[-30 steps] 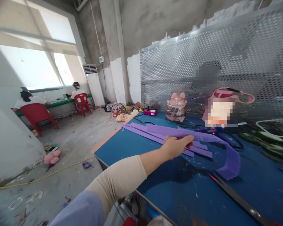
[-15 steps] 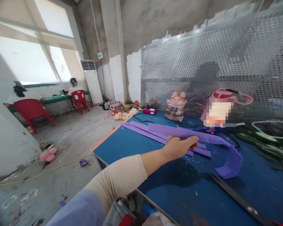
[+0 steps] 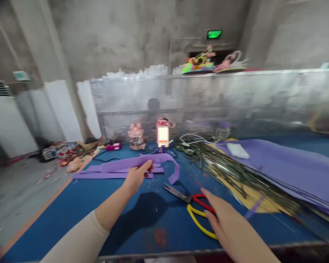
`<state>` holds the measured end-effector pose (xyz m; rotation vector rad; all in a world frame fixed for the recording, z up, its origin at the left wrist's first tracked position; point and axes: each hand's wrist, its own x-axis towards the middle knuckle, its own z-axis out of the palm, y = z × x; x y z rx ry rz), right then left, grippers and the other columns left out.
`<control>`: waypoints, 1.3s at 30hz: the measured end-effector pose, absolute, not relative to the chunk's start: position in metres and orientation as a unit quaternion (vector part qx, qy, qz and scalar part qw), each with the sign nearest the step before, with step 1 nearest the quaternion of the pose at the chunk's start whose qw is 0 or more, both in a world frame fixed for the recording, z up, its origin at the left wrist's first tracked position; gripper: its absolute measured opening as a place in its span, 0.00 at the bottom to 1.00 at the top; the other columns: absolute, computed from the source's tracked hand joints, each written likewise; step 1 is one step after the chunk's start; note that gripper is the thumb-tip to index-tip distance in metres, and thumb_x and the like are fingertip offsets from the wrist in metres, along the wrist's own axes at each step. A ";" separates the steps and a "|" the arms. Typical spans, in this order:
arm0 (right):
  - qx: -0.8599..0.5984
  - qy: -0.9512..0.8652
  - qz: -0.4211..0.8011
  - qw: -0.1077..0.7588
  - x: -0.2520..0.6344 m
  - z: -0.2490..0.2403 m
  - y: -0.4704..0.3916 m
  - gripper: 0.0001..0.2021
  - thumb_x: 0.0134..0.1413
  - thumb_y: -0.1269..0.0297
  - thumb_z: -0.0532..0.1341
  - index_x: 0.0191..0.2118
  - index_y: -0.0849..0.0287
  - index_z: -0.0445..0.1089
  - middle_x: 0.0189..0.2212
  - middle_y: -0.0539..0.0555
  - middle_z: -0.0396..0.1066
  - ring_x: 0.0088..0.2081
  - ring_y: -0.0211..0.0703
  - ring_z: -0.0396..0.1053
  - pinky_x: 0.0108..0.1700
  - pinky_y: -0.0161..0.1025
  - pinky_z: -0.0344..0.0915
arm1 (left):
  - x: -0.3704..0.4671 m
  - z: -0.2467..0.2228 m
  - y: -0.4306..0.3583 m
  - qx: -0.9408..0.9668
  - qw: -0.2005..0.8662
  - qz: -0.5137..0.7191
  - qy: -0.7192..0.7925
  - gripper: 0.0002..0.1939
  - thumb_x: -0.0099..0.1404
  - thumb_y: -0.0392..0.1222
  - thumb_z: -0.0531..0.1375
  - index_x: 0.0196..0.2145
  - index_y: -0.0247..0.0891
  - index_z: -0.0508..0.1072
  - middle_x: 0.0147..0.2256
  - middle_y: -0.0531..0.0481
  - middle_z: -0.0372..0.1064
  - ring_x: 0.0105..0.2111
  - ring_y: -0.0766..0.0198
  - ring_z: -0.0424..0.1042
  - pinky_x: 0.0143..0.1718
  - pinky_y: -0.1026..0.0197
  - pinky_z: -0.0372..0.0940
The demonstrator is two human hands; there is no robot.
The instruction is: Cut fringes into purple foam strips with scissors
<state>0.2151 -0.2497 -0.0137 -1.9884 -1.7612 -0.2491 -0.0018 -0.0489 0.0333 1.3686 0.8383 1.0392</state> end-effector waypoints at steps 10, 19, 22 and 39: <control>-0.461 -0.338 0.526 0.630 0.150 0.053 -0.202 0.25 0.51 0.39 0.54 0.36 0.58 0.69 0.33 0.59 0.75 0.31 0.46 0.73 0.22 0.35 0.67 | -0.007 0.038 -0.075 0.673 0.604 0.338 0.258 0.20 0.51 0.56 0.63 0.25 0.33 0.77 0.22 0.47 0.70 0.22 0.67 0.64 0.25 0.64 0.59; -0.431 -0.264 0.404 0.762 0.173 0.068 -0.136 0.12 0.45 0.61 0.68 0.25 0.58 0.64 0.16 0.45 0.64 0.17 0.30 0.62 0.16 0.25 0.62 | -0.009 0.053 -0.074 0.651 0.628 0.378 0.197 0.20 0.48 0.50 0.66 0.37 0.36 0.72 0.30 0.48 0.71 0.24 0.68 0.66 0.21 0.67 0.57; -0.452 -0.294 0.382 0.751 0.170 0.068 -0.129 0.12 0.45 0.59 0.67 0.25 0.58 0.64 0.17 0.46 0.65 0.19 0.32 0.65 0.19 0.27 0.65 | -0.006 0.053 -0.077 0.670 0.596 0.397 0.198 0.26 0.47 0.49 0.67 0.43 0.38 0.69 0.32 0.49 0.69 0.25 0.68 0.67 0.22 0.68 0.57; -0.723 -0.669 0.151 0.082 0.205 0.036 -0.210 0.27 0.45 0.62 0.59 0.54 0.58 0.66 0.50 0.63 0.69 0.49 0.61 0.66 0.50 0.52 0.60 | 0.000 0.041 -0.061 0.525 0.620 0.458 0.362 0.20 0.50 0.57 0.62 0.22 0.34 0.74 0.21 0.48 0.68 0.22 0.67 0.64 0.20 0.67 0.56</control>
